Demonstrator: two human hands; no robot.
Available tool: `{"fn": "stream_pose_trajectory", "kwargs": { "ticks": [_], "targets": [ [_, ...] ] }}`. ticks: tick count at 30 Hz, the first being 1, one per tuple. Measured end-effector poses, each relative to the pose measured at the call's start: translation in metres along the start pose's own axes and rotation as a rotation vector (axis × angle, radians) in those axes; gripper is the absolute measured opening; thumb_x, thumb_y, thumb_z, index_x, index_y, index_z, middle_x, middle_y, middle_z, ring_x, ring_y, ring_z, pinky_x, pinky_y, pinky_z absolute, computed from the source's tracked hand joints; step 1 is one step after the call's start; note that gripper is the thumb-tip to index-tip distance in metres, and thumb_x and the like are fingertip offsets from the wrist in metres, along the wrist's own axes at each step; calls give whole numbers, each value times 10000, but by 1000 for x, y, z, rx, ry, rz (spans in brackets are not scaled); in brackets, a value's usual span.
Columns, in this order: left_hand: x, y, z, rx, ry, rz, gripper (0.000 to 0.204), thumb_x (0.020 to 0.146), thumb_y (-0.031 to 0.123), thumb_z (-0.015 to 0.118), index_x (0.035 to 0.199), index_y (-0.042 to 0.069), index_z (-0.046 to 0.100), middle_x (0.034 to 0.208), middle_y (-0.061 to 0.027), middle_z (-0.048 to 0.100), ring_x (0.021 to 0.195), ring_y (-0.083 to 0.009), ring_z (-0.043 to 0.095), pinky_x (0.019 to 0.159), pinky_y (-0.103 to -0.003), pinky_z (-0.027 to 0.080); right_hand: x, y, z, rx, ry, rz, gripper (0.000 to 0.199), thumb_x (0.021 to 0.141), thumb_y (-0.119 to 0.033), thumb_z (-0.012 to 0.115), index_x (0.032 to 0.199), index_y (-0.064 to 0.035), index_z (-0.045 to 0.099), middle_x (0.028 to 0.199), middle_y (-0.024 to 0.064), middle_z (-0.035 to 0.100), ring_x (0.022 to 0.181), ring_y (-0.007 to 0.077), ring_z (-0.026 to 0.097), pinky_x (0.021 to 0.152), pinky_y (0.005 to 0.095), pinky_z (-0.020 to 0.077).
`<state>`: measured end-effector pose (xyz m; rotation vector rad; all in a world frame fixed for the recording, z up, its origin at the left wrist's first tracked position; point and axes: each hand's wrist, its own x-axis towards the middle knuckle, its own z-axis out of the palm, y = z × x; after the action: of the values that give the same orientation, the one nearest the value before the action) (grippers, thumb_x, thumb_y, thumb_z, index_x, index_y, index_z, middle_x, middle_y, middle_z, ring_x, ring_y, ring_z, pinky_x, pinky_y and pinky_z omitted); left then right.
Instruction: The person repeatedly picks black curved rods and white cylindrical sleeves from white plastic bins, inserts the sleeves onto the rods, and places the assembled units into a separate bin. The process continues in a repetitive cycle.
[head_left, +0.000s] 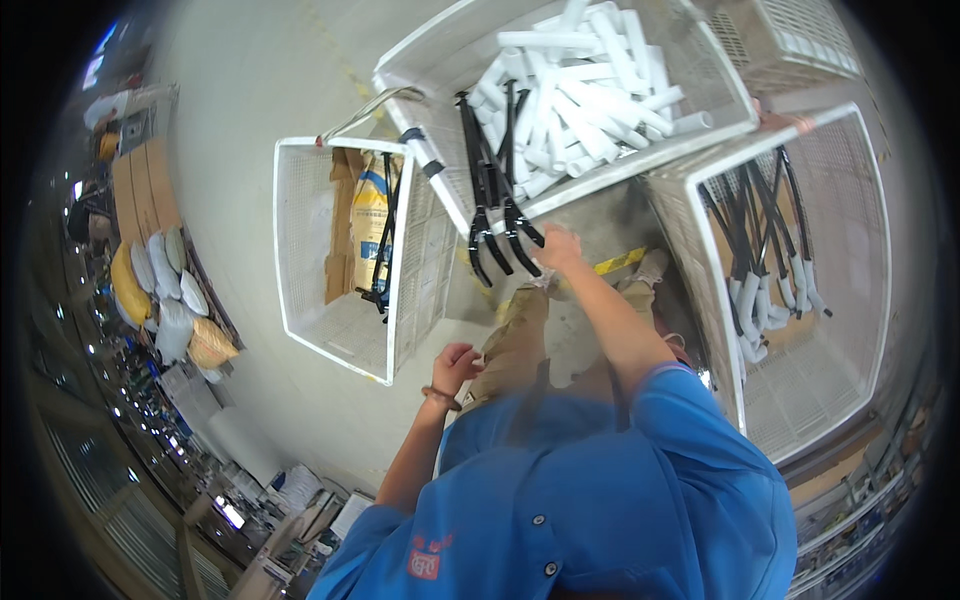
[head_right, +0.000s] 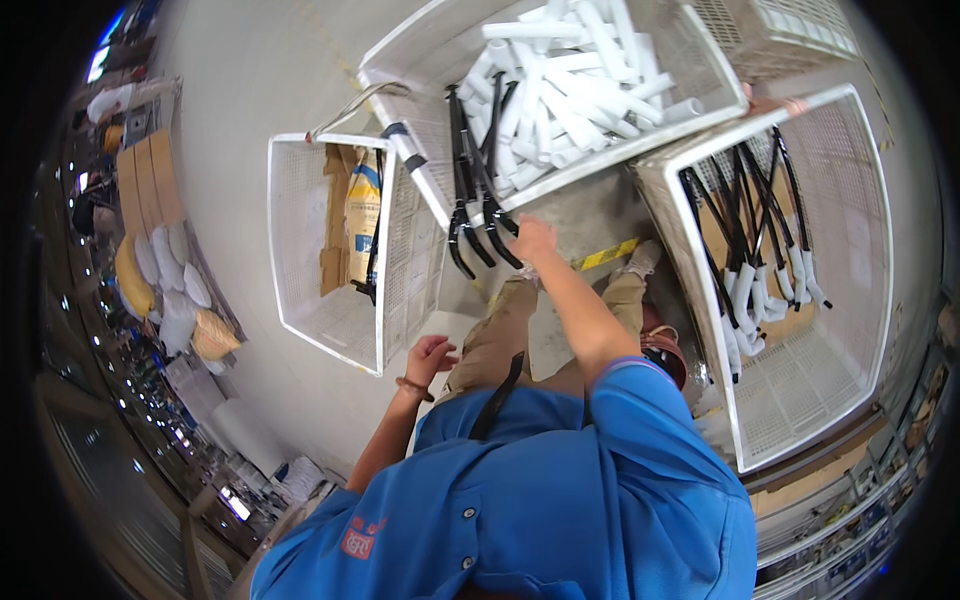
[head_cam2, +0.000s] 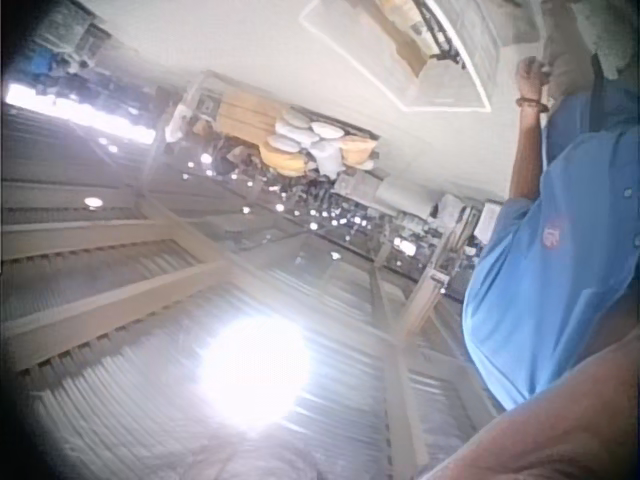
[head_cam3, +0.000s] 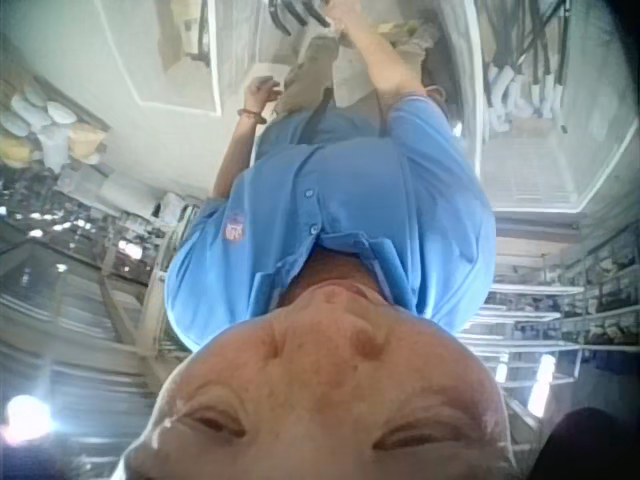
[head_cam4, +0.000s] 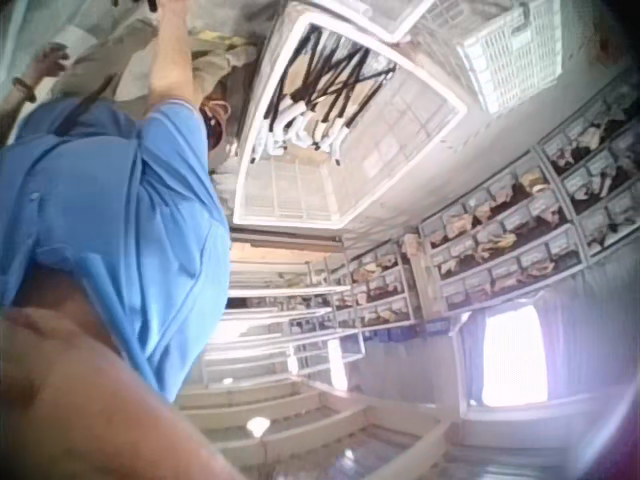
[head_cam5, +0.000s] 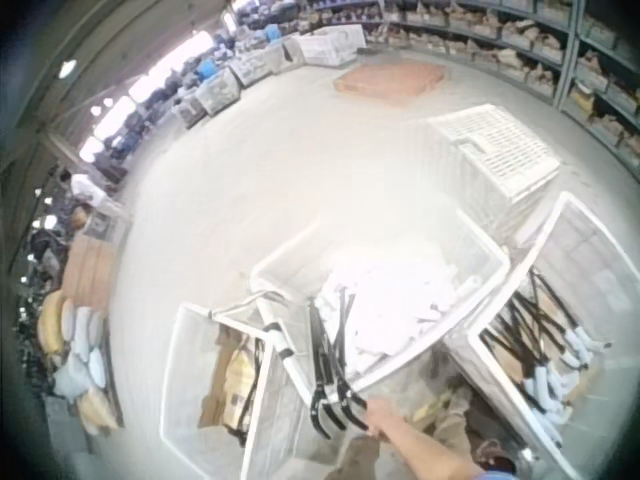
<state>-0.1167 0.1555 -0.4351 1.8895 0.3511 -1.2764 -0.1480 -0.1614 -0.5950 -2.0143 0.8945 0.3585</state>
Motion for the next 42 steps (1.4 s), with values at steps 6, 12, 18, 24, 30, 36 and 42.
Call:
{"fn": "stream_pose_trajectory", "kwargs": {
  "ticks": [6,12,18,24,30,36,42],
  "targets": [
    [-14,-78,-122,-159,302,-263,257,926,105,601,1154,-6,558,946,-147,701,742,-255,723,567,-321,582,37,-31,16,437,326,146,370,788,-338,710,883,9,623,728,179,653,684,341,615,683,415,496],
    [24,-15,-120,50,130,65,264,901,103,633,1142,10,577,945,-130,699,753,-223,717,600,-291,562,-95,-76,-187,146,475,-271,268,801,-229,712,775,6,586,601,112,510,532,219,482,528,379,407],
    [-72,222,35,453,-405,1216,666,762,173,817,1333,50,496,1339,-137,556,1161,-260,599,969,-375,484,-376,-149,-335,-87,331,-354,292,783,-282,722,775,-17,602,604,102,487,523,282,504,510,364,388],
    [-273,291,181,662,-1518,1580,728,757,282,822,1349,30,483,1274,-147,588,1165,-309,593,945,-388,480,-556,-187,-359,-326,664,-397,374,774,-364,749,885,-20,657,653,62,594,532,224,596,480,327,405],
    [-210,187,286,920,-1427,1284,319,796,174,798,1011,14,627,723,-62,628,670,-128,612,610,-277,489,-519,-41,-255,-443,770,-274,404,714,-286,765,1027,-96,596,925,52,594,944,228,609,869,387,460],
    [-43,63,307,1129,-809,824,227,921,216,677,870,13,588,608,-38,568,530,-100,541,484,-277,433,-501,238,-39,348,1209,584,399,767,-127,733,1147,-89,619,1128,103,642,1031,284,627,953,398,481],
    [18,6,299,895,-672,706,279,1009,301,504,948,32,547,566,-1,509,473,-89,467,452,-236,386,-380,400,217,879,580,1121,323,865,-273,637,1121,-77,659,1072,193,687,1032,356,651,899,440,521]
  ]
}}
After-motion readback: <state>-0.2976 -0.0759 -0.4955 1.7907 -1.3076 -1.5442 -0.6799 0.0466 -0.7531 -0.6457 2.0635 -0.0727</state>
